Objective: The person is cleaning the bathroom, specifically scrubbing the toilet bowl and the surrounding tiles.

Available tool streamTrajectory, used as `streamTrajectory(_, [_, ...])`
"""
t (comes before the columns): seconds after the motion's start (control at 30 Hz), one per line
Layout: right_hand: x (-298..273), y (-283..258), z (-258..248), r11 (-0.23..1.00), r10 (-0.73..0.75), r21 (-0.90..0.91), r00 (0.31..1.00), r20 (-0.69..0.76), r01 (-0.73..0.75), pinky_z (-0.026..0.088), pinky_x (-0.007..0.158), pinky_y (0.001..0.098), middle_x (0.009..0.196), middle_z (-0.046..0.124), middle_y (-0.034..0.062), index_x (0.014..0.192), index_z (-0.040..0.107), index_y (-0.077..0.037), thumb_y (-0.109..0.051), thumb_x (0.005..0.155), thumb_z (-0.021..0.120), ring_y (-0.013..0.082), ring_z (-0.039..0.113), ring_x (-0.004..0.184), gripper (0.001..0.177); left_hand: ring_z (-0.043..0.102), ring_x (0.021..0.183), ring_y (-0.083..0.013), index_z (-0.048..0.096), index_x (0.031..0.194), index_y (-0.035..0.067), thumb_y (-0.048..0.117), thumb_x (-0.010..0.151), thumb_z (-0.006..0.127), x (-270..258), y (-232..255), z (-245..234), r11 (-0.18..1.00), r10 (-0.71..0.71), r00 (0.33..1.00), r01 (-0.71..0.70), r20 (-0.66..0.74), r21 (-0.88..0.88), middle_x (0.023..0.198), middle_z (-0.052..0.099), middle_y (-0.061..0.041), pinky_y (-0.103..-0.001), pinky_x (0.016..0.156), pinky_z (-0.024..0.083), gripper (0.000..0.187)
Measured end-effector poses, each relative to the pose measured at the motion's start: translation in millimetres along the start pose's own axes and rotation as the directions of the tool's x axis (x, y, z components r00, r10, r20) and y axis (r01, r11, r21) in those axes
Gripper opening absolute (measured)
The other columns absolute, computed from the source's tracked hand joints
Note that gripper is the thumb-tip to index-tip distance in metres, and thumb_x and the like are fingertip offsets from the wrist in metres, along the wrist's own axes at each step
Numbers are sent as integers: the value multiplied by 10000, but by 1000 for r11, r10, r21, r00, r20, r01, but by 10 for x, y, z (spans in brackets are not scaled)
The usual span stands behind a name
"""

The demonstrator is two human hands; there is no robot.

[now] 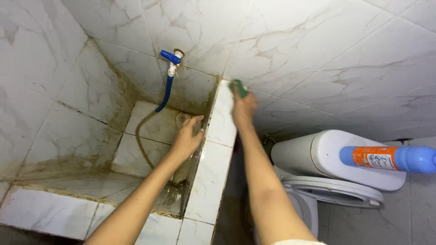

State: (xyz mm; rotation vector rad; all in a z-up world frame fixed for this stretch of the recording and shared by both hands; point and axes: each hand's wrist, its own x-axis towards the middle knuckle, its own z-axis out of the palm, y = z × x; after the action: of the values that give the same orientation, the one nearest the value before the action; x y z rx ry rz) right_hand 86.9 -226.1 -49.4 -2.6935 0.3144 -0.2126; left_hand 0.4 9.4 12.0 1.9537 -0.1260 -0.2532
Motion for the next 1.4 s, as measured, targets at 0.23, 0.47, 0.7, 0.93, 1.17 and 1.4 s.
streamTrajectory(0.23, [-97, -614, -195, 987, 116, 106, 993, 29, -118, 545, 896, 493, 1254, 533, 286, 1543, 460, -281, -267, 1083, 427, 368, 530, 1116, 462, 558, 1325, -320, 586, 1373, 116, 118, 909, 639, -4, -122, 75, 1000, 1, 1000, -1, 9, 9, 1379, 592, -159, -407, 1093, 447, 467])
streamTrajectory(0.47, [20, -597, -167, 995, 101, -20, 994, -32, -102, 578, 858, 472, 1185, 590, 236, 1436, 537, -168, -315, 1014, 449, 339, 604, 1021, 455, 537, 1333, -335, 568, 1399, 106, 115, 919, 628, -46, 83, -5, 1000, -14, 999, 14, 37, 1, 1420, 558, -164, -428, 1094, 441, 484])
streamTrajectory(0.7, [-90, 241, -77, 988, 117, -92, 992, -47, -121, 450, 984, 566, 1283, 487, 334, 1539, 485, -220, -243, 1038, 492, 451, 529, 1118, 501, 529, 1350, -314, 563, 1400, 99, 109, 928, 625, -111, 46, -14, 999, -14, 999, 16, 51, -37, 1413, 559, -163, -419, 1103, 435, 476])
streamTrajectory(0.93, [-245, -119, -302, 984, 91, -159, 995, 45, -83, 339, 1053, 585, 1259, 484, 334, 1572, 432, -251, -168, 1040, 513, 464, 469, 1158, 545, 569, 1301, -326, 570, 1386, 92, 96, 903, 634, -173, -71, 109, 999, 35, 999, -33, 42, -41, 1368, 588, -169, -407, 1066, 468, 487])
streamTrajectory(1.17, [-200, 1, -231, 975, 71, -213, 997, 20, -65, 328, 1032, 589, 1293, 446, 388, 1557, 427, -222, -166, 1020, 522, 496, 454, 1131, 549, 600, 1266, -334, 586, 1380, 97, 102, 911, 636, -226, -86, 99, 995, 88, 996, -88, 8, -41, 1327, 614, -172, -406, 1060, 478, 472])
streamTrajectory(1.4, [-20, -94, -336, 974, 131, -196, 988, 82, -113, 334, 1051, 597, 1306, 454, 395, 1554, 441, -223, -162, 1036, 509, 515, 466, 1155, 526, 587, 1247, -333, 579, 1374, 91, 104, 906, 641, -247, -67, 98, 997, 63, 998, -62, 15, -38, 1326, 597, -177, -408, 1040, 471, 472])
